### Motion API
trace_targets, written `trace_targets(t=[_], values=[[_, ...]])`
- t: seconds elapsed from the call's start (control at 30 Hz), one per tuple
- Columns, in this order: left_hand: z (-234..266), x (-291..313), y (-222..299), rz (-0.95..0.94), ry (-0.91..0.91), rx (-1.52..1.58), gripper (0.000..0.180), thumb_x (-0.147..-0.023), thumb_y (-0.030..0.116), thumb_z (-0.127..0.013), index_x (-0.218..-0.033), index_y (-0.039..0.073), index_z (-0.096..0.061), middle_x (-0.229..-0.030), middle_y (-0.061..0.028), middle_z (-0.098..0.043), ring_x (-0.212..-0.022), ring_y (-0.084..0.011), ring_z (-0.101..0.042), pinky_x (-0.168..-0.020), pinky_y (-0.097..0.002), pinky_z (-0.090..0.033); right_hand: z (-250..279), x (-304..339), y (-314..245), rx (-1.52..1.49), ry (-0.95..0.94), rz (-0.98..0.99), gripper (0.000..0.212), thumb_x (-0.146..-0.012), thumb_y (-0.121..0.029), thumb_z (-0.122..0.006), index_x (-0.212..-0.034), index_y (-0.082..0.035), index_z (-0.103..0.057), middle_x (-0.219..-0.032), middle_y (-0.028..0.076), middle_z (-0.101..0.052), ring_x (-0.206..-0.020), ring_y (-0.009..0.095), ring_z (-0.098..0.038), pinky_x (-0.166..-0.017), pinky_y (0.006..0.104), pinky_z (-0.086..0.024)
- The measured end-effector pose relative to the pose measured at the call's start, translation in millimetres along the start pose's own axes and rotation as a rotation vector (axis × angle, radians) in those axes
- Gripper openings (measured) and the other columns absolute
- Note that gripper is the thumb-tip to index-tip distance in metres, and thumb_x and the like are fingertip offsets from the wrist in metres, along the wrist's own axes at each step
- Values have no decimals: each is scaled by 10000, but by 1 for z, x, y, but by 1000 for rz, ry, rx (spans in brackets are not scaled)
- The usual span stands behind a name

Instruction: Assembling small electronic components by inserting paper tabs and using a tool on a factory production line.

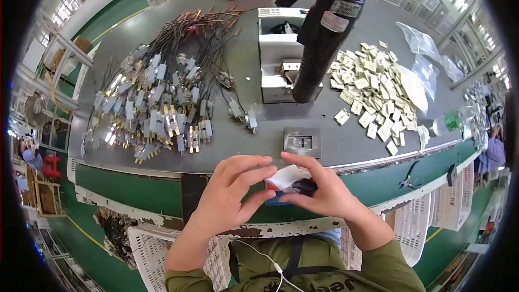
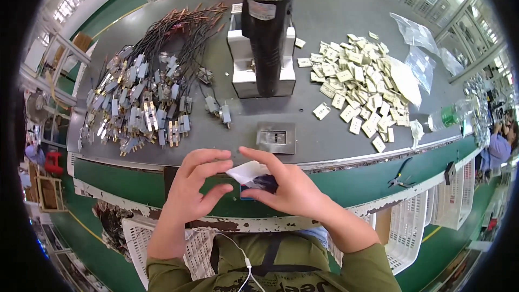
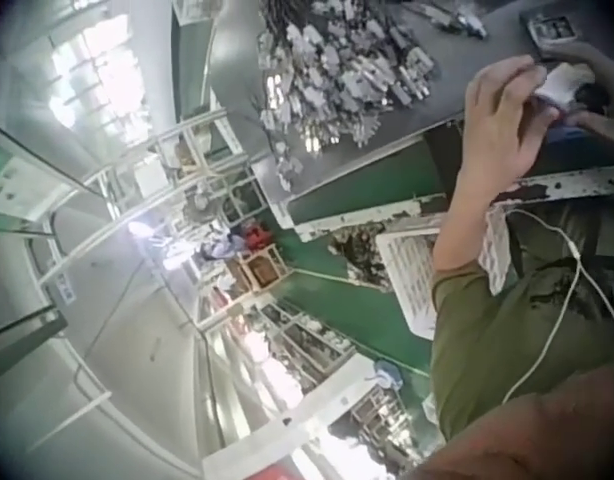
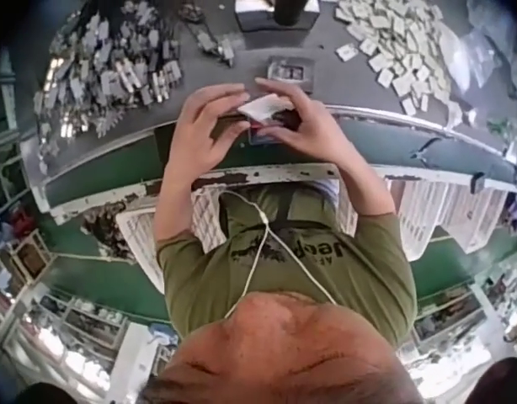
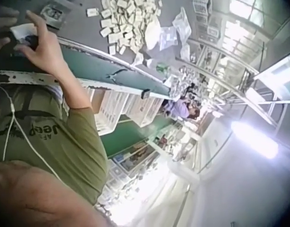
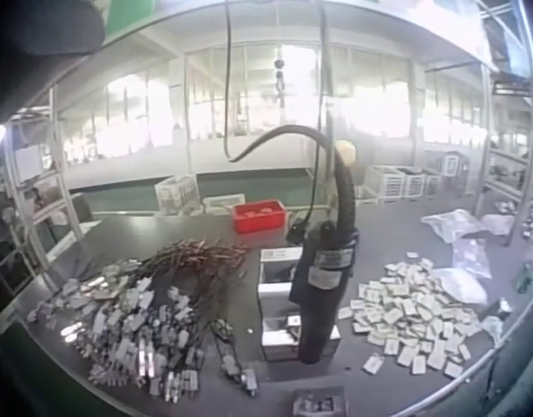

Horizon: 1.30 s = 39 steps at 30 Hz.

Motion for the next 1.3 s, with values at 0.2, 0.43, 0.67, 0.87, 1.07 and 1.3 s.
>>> trace_targets(t=[0.2,0.43,0.67,0.87,1.07,1.3], values=[[-10,-14,10,31,-41,-146,384,-707,165,-743,-1045,70,-586,-1124,-79,-568,-1023,-294,-542,-868,-384,-427,-6,-5,1,135,9,42,758,-720,-77,-753,-1376,-123,-376,-1015,120,-640,-681,286,-625,-625,335,-498],[-18,-21,-5,118,-146,-56,211,-751,140,-698,-919,40,-616,-936,-61,-613,-932,-270,-564,-826,-369,-440,-8,-6,-6,233,80,202,775,-729,-75,-749,-1393,-128,-353,-856,139,-651,-644,280,-624,-605,332,-506],[-7,-19,-18,221,-5,199,65,-834,66,-626,-882,30,-601,-846,-56,-614,-819,-192,-578,-757,-293,-451,-3,-4,3,123,73,154,836,-737,-126,-747,-1430,-147,-281,-810,137,-644,-688,321,-622,-643,353,-503],[8,-12,-24,216,189,423,85,-886,55,-580,-960,13,-573,-835,-74,-594,-769,-139,-570,-700,-262,-460,4,-1,6,24,36,4,753,-733,-15,-741,-1383,-64,-364,-765,96,-665,-747,117,-634,-724,237,-467],[18,-10,-22,276,237,496,79,-898,51,-568,-962,7,-572,-845,-58,-600,-748,-110,-583,-695,-242,-472,7,4,38,-268,30,-3,161,-927,-57,-518,-1074,6,-529,-856,83,-650,-787,119,-621,-707,238,-489],[17,-12,-19,292,220,450,74,-899,32,-563,-967,3,-563,-870,-48,-605,-771,-99,-598,-707,-231,-483,2,-15,-10,-293,64,79,458,-835,-216,-700,-1186,-30,-473,-952,37,-588,-606,23,-406,-561,167,-347]])
Point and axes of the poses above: each hand's wrist, its own x-axis away from the middle knuckle, its own z-axis out of the back of the hand, y = z × x, the point moved 6 cm from there along -x, towards the middle knuckle
